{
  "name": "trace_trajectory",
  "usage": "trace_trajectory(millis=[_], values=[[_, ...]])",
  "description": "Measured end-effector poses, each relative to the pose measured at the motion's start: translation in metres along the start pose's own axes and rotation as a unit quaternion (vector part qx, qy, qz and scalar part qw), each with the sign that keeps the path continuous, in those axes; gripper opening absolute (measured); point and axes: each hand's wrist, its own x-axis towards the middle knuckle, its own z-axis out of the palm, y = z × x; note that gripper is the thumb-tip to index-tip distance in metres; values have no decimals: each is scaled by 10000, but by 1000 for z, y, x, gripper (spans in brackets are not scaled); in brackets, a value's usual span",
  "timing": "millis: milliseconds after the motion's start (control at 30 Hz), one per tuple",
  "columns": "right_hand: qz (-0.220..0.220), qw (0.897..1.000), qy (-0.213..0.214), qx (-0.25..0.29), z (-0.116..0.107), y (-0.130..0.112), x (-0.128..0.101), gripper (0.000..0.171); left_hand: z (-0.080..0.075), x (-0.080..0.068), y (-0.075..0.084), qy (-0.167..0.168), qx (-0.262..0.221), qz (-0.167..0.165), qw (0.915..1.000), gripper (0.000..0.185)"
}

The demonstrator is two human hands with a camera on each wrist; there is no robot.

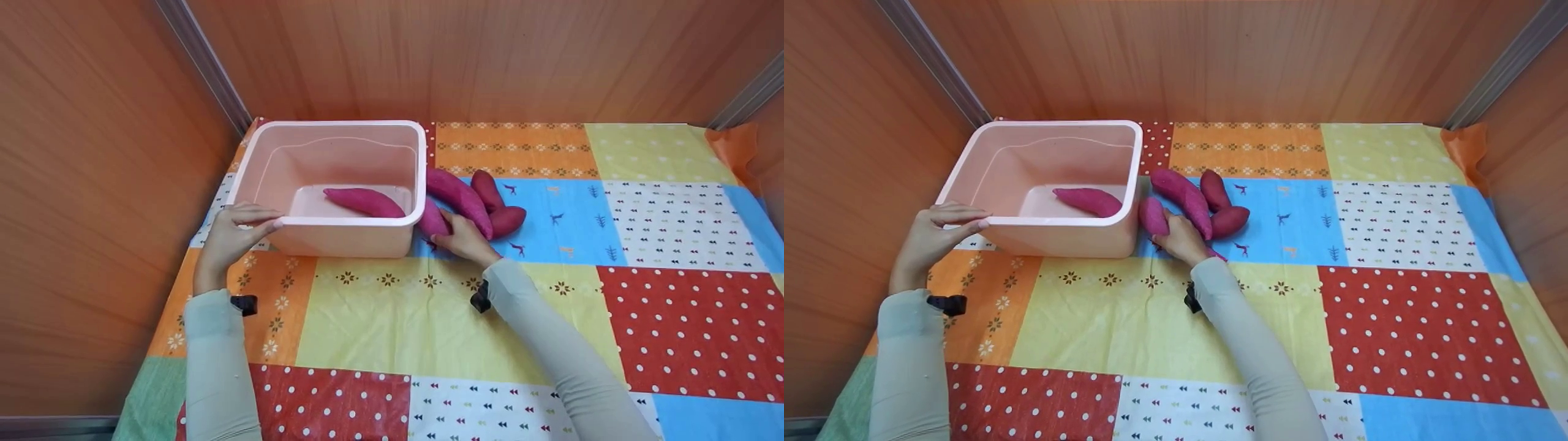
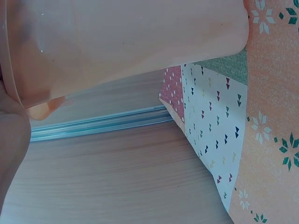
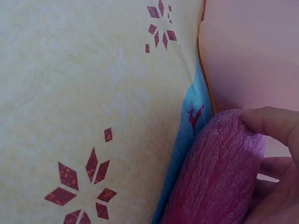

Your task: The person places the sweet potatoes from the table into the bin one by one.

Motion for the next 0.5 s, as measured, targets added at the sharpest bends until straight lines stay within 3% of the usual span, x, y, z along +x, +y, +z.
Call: trace_trajectory(millis=[367,500], values=[[348,9992,-90,160,-5,-3,-2,68,1,0,0,12,60,-95,9999,23],[405,9989,-36,228,-7,-5,-1,68,1,1,-1,37,-12,34,10000,22]])
